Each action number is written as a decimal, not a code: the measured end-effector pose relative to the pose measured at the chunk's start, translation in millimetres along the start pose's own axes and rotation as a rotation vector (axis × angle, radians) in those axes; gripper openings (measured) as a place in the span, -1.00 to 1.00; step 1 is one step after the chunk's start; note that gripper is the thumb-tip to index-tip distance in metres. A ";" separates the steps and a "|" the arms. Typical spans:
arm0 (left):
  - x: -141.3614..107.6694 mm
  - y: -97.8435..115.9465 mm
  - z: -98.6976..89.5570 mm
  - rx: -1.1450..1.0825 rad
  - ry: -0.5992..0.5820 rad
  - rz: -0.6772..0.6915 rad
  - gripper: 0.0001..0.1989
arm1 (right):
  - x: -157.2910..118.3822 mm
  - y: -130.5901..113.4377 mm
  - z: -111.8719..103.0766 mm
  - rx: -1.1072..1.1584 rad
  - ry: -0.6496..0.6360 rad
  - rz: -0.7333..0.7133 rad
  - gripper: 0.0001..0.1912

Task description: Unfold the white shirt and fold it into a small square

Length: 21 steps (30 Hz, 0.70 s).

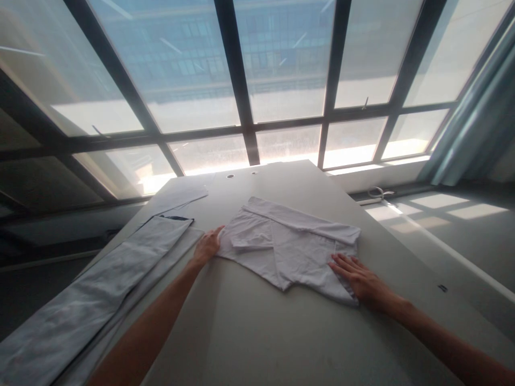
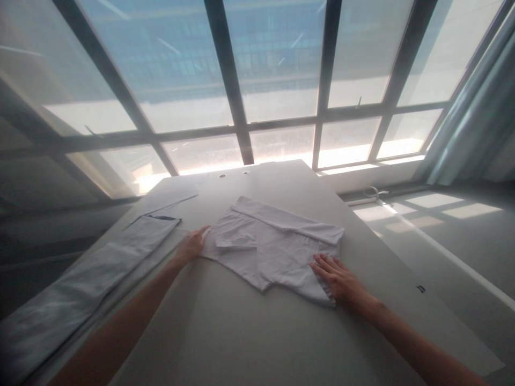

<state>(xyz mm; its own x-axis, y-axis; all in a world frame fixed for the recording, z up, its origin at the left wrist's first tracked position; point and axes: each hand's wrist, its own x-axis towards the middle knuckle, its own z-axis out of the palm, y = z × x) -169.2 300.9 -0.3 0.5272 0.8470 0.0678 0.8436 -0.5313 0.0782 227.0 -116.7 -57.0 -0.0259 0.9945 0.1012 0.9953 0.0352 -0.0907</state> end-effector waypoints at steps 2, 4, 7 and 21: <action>-35.7 2.6 2.3 0.027 -0.012 0.016 -0.44 | 1.4 39.1 -6.5 0.038 -0.030 -0.099 -0.14; -74.5 6.2 4.5 0.054 -0.024 0.045 -0.43 | 1.8 72.5 -14.6 0.057 -0.022 -0.166 -0.15; -122.7 8.0 3.9 0.109 -0.083 0.097 -0.40 | 0.9 99.6 -27.8 0.087 0.002 -0.248 -0.22; 39.3 213.2 0.0 -0.285 0.075 0.422 -0.56 | 267.7 -32.1 -38.0 0.224 0.095 0.600 -0.39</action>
<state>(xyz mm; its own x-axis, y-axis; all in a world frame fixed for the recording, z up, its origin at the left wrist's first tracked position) 31.3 221.0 19.0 0.7980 0.5600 0.2228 0.4918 -0.8188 0.2962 191.7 144.7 10.6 0.5476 0.8349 0.0548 0.7901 -0.4944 -0.3623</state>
